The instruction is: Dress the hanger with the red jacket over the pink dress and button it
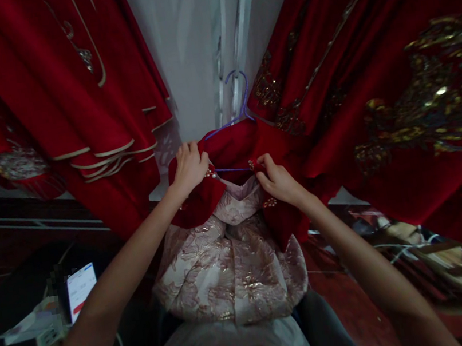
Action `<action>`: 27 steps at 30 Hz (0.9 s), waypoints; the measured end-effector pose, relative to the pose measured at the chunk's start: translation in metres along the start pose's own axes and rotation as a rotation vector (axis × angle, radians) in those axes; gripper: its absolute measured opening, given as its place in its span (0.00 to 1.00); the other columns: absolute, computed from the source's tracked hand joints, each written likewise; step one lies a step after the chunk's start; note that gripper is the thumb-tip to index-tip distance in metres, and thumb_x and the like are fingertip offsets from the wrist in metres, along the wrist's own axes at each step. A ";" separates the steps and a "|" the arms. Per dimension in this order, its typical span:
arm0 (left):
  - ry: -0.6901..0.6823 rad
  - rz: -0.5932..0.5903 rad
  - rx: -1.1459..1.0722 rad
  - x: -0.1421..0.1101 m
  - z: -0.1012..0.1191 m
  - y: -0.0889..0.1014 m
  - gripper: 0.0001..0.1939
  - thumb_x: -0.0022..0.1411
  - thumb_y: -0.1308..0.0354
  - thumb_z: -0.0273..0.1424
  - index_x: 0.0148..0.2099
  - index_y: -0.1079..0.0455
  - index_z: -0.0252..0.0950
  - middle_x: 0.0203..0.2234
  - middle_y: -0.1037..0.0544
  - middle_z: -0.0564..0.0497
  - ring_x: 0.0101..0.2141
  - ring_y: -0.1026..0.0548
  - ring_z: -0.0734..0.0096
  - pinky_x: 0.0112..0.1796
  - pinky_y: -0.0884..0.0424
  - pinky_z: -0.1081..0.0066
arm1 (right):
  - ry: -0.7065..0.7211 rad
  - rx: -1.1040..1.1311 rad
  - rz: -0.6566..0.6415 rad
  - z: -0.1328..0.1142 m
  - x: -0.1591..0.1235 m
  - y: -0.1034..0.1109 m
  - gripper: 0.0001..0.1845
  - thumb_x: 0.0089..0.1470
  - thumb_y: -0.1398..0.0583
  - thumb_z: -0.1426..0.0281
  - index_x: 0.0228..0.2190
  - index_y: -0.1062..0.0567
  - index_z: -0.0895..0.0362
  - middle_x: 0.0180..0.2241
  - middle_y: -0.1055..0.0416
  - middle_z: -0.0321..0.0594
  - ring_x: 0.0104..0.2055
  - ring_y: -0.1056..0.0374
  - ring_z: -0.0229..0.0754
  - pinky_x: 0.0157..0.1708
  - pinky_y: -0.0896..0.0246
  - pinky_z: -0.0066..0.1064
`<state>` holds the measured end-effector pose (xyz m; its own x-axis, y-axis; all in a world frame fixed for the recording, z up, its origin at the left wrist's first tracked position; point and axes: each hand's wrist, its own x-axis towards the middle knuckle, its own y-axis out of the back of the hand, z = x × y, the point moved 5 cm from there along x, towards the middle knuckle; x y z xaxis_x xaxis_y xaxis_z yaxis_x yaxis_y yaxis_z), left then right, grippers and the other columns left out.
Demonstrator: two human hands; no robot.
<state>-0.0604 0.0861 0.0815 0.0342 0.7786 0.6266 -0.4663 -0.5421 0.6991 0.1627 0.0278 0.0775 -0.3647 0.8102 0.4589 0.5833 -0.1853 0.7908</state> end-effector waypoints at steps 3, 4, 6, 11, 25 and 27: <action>-0.042 0.079 -0.134 -0.012 0.000 0.011 0.20 0.56 0.50 0.25 0.52 0.43 0.31 0.49 0.35 0.37 0.52 0.35 0.52 0.53 0.38 0.53 | -0.076 -0.008 0.184 0.013 0.000 0.023 0.17 0.53 0.45 0.63 0.43 0.40 0.56 0.31 0.30 0.42 0.28 0.31 0.45 0.29 0.39 0.33; -0.056 0.106 -0.147 -0.018 0.001 0.013 0.23 0.54 0.48 0.24 0.53 0.43 0.31 0.50 0.36 0.37 0.53 0.37 0.51 0.54 0.39 0.52 | -0.086 -0.015 0.239 0.016 -0.001 0.032 0.21 0.52 0.43 0.63 0.46 0.40 0.57 0.32 0.30 0.43 0.29 0.31 0.45 0.29 0.39 0.33; -0.079 0.142 -0.143 -0.032 0.001 0.015 0.26 0.49 0.45 0.22 0.52 0.44 0.31 0.50 0.38 0.36 0.54 0.38 0.48 0.54 0.40 0.50 | -0.065 -0.036 0.318 0.016 -0.003 0.048 0.26 0.50 0.42 0.67 0.51 0.41 0.57 0.35 0.29 0.43 0.31 0.30 0.45 0.31 0.38 0.34; -0.014 0.123 -0.246 -0.060 -0.016 0.007 0.18 0.53 0.47 0.22 0.47 0.42 0.33 0.41 0.32 0.42 0.43 0.29 0.58 0.45 0.32 0.58 | 0.038 -0.021 0.365 0.012 -0.007 0.064 0.19 0.48 0.43 0.74 0.44 0.33 0.55 0.38 0.30 0.42 0.34 0.33 0.42 0.38 0.38 0.34; -0.123 0.040 -0.580 -0.030 0.068 0.024 0.09 0.60 0.45 0.31 0.44 0.31 0.37 0.35 0.24 0.50 0.35 0.26 0.71 0.40 0.30 0.71 | 0.138 0.690 0.132 -0.026 0.029 -0.026 0.04 0.53 0.46 0.71 0.32 0.39 0.54 0.32 0.39 0.34 0.35 0.39 0.35 0.41 0.41 0.29; -0.118 0.063 -0.556 -0.035 0.060 0.024 0.09 0.59 0.43 0.30 0.43 0.29 0.37 0.35 0.25 0.50 0.35 0.26 0.72 0.38 0.29 0.71 | 0.063 0.756 0.187 -0.020 0.024 -0.022 0.07 0.52 0.44 0.71 0.34 0.38 0.54 0.32 0.38 0.34 0.35 0.38 0.35 0.40 0.40 0.29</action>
<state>-0.0198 0.0269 0.0974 0.0746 0.6921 0.7179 -0.8646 -0.3139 0.3924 0.1260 0.0403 0.0793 -0.2386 0.7653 0.5977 0.9672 0.1320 0.2172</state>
